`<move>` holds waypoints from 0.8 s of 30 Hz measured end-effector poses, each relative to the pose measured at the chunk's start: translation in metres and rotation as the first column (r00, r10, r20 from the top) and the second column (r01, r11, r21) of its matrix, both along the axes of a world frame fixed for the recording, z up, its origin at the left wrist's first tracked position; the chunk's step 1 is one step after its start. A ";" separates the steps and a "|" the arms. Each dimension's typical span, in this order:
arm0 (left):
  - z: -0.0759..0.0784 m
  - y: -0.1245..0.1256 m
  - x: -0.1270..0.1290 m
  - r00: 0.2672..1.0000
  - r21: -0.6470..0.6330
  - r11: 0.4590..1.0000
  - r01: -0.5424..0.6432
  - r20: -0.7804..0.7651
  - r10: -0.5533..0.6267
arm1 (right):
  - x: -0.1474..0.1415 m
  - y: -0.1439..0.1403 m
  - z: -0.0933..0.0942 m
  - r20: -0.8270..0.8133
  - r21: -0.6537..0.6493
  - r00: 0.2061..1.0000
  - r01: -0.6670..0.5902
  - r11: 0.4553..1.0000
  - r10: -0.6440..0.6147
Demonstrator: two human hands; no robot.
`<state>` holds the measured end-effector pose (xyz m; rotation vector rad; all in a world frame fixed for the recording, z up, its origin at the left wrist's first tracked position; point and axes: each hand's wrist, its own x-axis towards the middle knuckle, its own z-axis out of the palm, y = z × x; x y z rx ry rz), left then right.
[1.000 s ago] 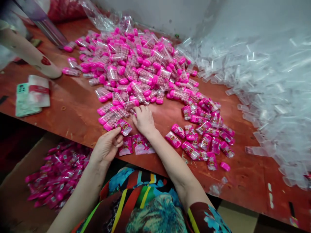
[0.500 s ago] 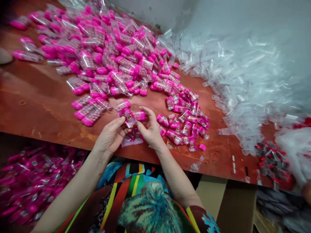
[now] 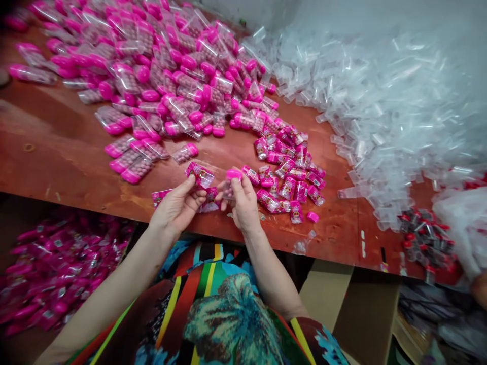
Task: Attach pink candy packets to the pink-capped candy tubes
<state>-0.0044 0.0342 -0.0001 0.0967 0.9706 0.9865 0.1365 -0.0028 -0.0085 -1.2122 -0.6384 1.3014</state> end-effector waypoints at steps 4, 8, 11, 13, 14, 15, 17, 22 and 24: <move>0.001 -0.001 0.005 0.999 -0.021 0.999 0.039 0.014 -0.039 | -0.008 -0.017 0.003 0.081 -0.032 0.994 -0.077 0.996 0.080; 0.001 -0.004 0.011 0.998 -0.043 0.997 0.059 0.015 -0.059 | -0.013 -0.020 -0.001 0.127 -0.013 0.991 -0.033 0.999 0.034; 0.003 -0.005 0.013 0.998 -0.048 0.997 0.055 0.011 -0.055 | -0.011 -0.021 -0.003 0.117 -0.008 0.992 -0.049 0.999 0.050; 0.005 -0.006 0.014 0.999 -0.042 0.998 0.044 0.008 -0.043 | -0.009 -0.023 -0.004 0.124 -0.007 0.990 -0.072 0.997 0.072; 0.005 -0.006 0.015 0.999 -0.037 0.999 0.036 0.002 -0.036 | -0.008 -0.024 -0.004 0.127 -0.004 0.988 -0.084 0.996 0.084; 0.005 -0.007 0.015 1.000 -0.033 0.999 0.027 -0.007 -0.027 | -0.007 -0.024 -0.004 0.129 -0.001 0.987 -0.093 0.996 0.092; 0.004 -0.008 0.016 1.000 -0.027 1.000 0.008 -0.023 -0.008 | -0.007 -0.025 -0.004 0.135 0.008 0.987 -0.087 0.996 0.085; 0.001 -0.009 0.017 1.000 -0.024 1.000 0.011 -0.029 -0.011 | -0.011 -0.027 -0.005 0.170 0.043 0.984 -0.064 0.997 0.056; -0.001 -0.009 0.017 1.000 -0.014 1.000 0.016 -0.027 -0.016 | -0.012 -0.028 -0.006 0.176 0.043 0.983 -0.068 0.997 0.060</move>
